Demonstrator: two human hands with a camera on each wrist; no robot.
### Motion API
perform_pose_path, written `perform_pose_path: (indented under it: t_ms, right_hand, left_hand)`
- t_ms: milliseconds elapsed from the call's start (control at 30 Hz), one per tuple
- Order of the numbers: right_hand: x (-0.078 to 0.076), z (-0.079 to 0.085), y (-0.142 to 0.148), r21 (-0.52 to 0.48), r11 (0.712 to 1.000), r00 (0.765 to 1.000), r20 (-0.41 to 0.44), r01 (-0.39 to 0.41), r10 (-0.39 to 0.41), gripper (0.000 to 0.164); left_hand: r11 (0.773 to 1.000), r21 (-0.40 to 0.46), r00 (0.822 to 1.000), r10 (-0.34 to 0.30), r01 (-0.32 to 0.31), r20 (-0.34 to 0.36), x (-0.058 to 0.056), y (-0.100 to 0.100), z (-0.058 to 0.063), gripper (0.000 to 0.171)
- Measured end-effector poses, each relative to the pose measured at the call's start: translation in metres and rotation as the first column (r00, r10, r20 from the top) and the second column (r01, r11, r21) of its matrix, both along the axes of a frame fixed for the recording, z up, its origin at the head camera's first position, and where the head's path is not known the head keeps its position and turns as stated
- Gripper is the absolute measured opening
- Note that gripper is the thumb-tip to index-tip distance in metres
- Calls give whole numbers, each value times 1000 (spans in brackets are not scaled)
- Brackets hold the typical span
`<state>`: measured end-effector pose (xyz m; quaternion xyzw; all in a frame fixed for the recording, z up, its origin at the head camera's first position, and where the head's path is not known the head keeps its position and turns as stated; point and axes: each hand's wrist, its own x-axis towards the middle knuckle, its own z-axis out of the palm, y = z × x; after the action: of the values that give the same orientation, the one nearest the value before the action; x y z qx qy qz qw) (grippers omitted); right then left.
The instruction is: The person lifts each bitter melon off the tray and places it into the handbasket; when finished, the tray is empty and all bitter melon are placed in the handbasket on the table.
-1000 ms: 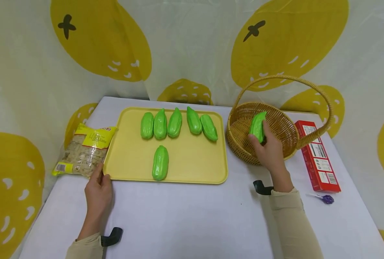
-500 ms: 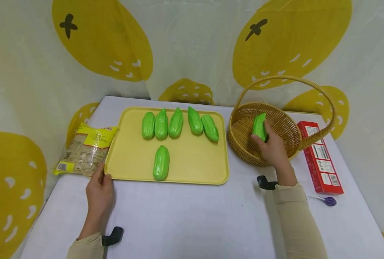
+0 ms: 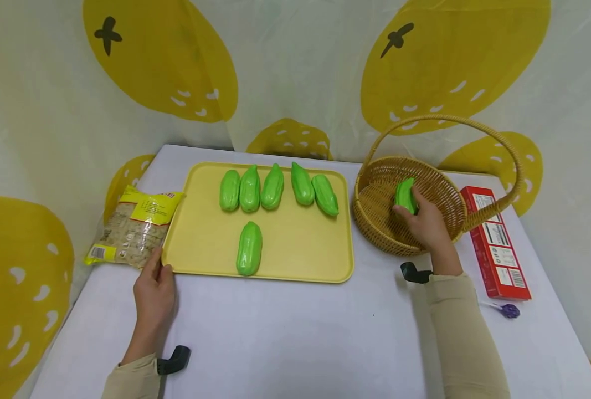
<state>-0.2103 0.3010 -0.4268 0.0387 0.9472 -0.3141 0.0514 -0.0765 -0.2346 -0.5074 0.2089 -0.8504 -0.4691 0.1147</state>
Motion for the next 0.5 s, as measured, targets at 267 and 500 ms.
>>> perform_pose_path:
  t_ms: [267, 500]
  right_hand:
    - [-4, -3, 5, 24, 999, 997, 74, -33, 31, 80]
    - [-8, -4, 2, 32, 994, 990, 98, -101, 98, 81]
  left_hand:
    - [1000, -10, 1000, 18, -18, -11, 0, 0, 0, 49]
    - [1000, -18, 1000, 14, -15, -15, 0, -1, -1, 49]
